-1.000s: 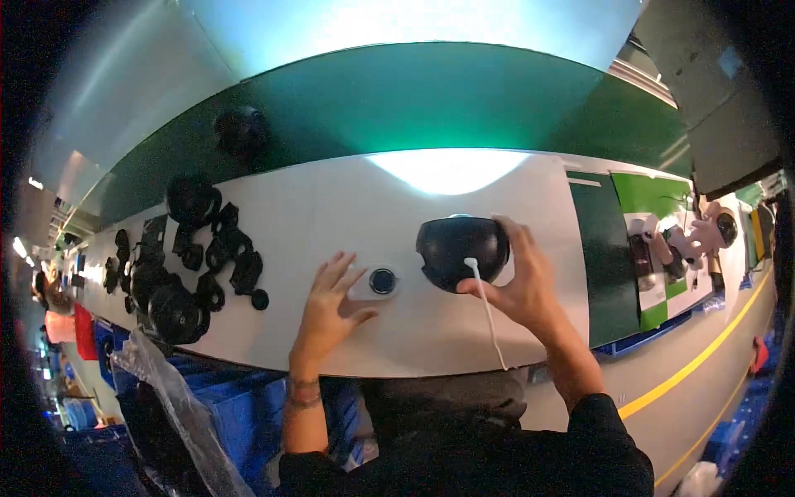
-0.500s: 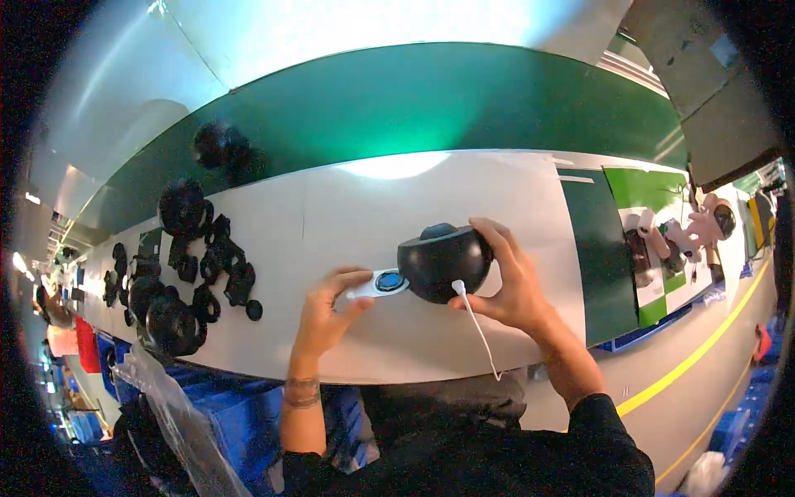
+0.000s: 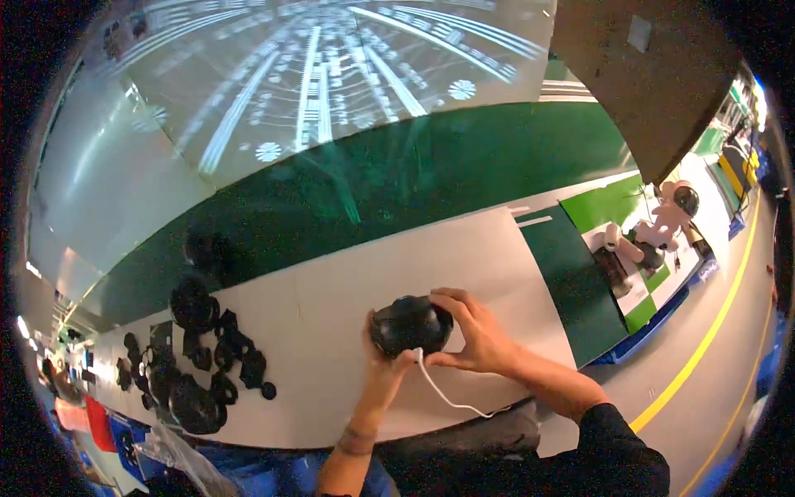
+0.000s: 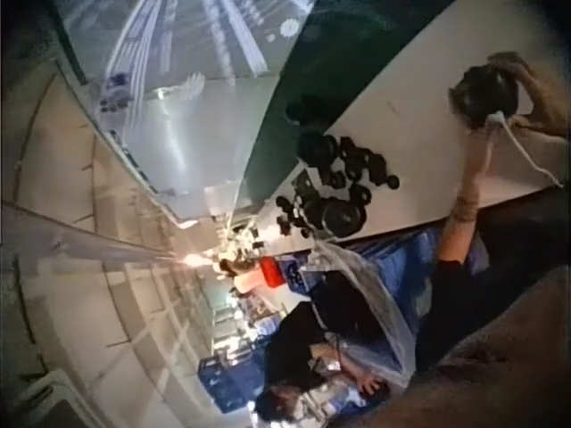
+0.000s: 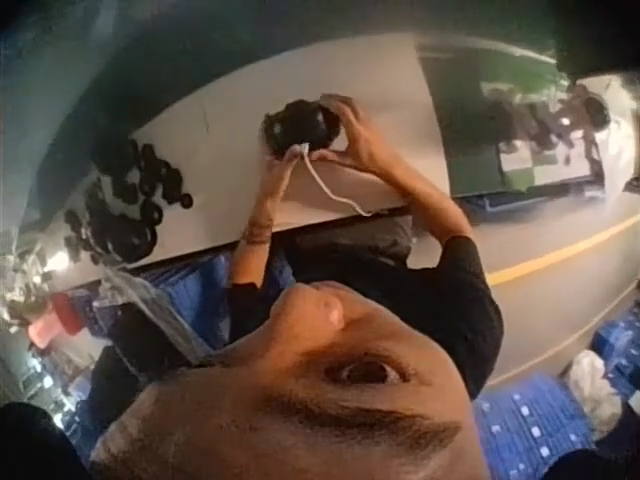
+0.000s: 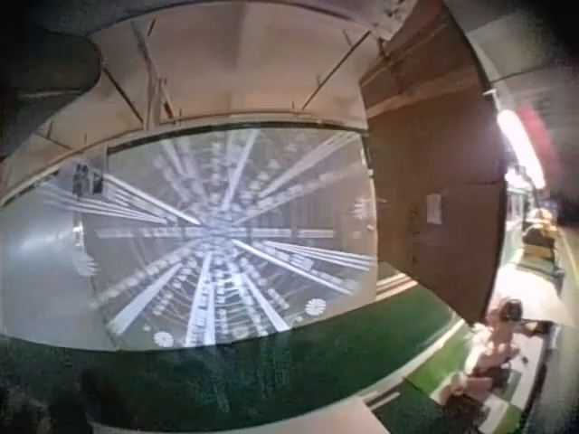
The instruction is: Assembling and testing spherical light projectors on a factory production line.
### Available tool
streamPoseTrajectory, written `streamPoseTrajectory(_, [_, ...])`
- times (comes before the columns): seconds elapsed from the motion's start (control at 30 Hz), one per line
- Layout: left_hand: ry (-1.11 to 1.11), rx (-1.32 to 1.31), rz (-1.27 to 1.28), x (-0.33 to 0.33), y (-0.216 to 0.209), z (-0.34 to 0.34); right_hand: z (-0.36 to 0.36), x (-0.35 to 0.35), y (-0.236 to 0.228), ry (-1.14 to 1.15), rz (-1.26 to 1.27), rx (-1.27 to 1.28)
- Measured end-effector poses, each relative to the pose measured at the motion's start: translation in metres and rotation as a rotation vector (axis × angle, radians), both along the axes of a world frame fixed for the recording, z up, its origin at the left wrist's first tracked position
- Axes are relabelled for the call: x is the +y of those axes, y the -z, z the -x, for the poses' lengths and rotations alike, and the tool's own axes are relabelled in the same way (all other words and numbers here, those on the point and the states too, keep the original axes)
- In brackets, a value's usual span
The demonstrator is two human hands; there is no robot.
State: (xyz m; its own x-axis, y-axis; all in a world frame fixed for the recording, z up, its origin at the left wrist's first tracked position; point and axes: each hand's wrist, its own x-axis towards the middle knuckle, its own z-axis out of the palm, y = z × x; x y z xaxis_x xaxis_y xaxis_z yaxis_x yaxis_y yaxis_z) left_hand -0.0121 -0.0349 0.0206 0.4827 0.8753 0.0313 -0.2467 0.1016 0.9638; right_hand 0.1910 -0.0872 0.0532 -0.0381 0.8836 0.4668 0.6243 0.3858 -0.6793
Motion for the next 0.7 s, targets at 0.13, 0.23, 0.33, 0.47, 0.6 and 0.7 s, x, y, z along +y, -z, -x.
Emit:
streamPoseTrajectory(0.13, [0.097, -0.047, -0.014, 0.035, 0.008, 0.011, -0.025, 0.016, 0.013, -0.164, 0.194, 0.290])
streamPoseTrajectory(0.23, [0.161, 0.030, -0.061, 0.048, 0.022, 0.013, -0.035, 0.046, 0.017, -0.145, 0.473, 0.496])
streamPoseTrajectory(0.33, [0.105, 0.126, -0.118, 0.043, 0.026, 0.004, -0.032, 0.070, 0.025, -0.166, 0.592, 0.599])
streamPoseTrajectory(0.47, [0.003, 0.291, -0.088, 0.032, 0.012, 0.004, -0.027, 0.062, 0.020, -0.104, 0.534, 0.597])
streamPoseTrajectory(0.6, [-0.009, 0.324, -0.074, 0.022, 0.002, 0.007, -0.022, 0.054, 0.020, -0.083, 0.474, 0.558])
streamPoseTrajectory(0.7, [-0.062, 0.272, -0.121, 0.011, -0.006, 0.011, -0.013, 0.050, 0.021, -0.100, 0.507, 0.500])
